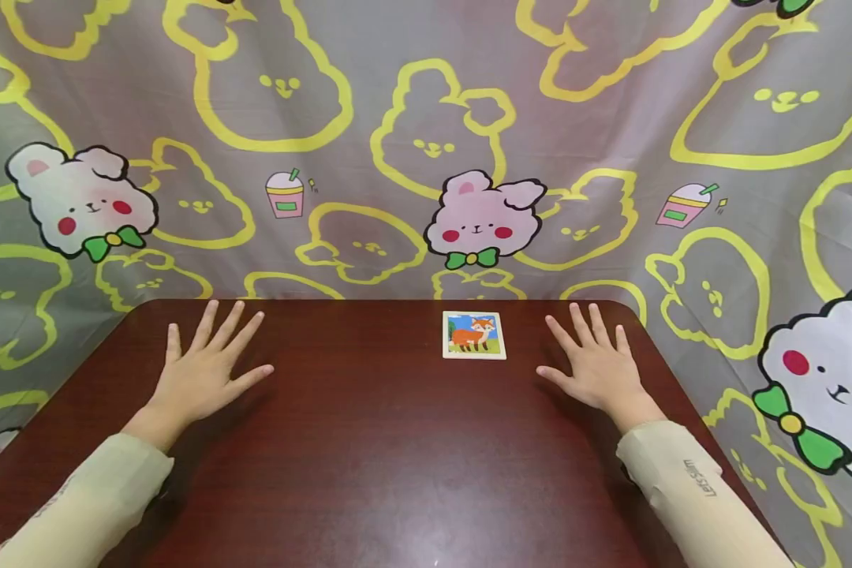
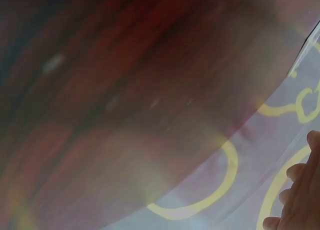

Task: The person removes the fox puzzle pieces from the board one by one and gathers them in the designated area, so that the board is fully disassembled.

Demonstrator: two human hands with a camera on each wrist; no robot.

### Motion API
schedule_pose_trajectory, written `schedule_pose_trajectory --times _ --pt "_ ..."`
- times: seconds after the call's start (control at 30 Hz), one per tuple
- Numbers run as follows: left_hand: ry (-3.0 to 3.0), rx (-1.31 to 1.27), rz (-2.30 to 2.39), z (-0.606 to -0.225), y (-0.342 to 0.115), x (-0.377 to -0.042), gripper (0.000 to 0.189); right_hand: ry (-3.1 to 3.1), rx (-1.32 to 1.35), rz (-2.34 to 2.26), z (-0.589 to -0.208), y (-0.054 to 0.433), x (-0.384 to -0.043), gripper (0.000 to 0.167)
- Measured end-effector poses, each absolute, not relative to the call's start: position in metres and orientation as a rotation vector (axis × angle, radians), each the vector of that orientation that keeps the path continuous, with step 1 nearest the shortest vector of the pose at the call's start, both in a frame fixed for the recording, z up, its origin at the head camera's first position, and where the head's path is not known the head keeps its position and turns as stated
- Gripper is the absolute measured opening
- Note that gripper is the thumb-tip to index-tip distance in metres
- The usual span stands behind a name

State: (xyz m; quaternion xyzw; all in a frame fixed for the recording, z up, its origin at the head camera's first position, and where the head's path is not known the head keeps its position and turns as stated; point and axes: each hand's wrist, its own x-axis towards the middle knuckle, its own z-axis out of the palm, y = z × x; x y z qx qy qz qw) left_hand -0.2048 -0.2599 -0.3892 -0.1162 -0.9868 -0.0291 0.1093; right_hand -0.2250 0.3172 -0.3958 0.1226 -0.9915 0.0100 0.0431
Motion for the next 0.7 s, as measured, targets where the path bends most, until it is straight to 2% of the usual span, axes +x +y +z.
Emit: schedule_pose_trajectory --times 0.7 --pt "-2.937 -0.667 -0.121 -0.399 -0.173 -0.26 0.081 -3.199 0.437 0.161 -0.409 0.285 -0.27 0.088"
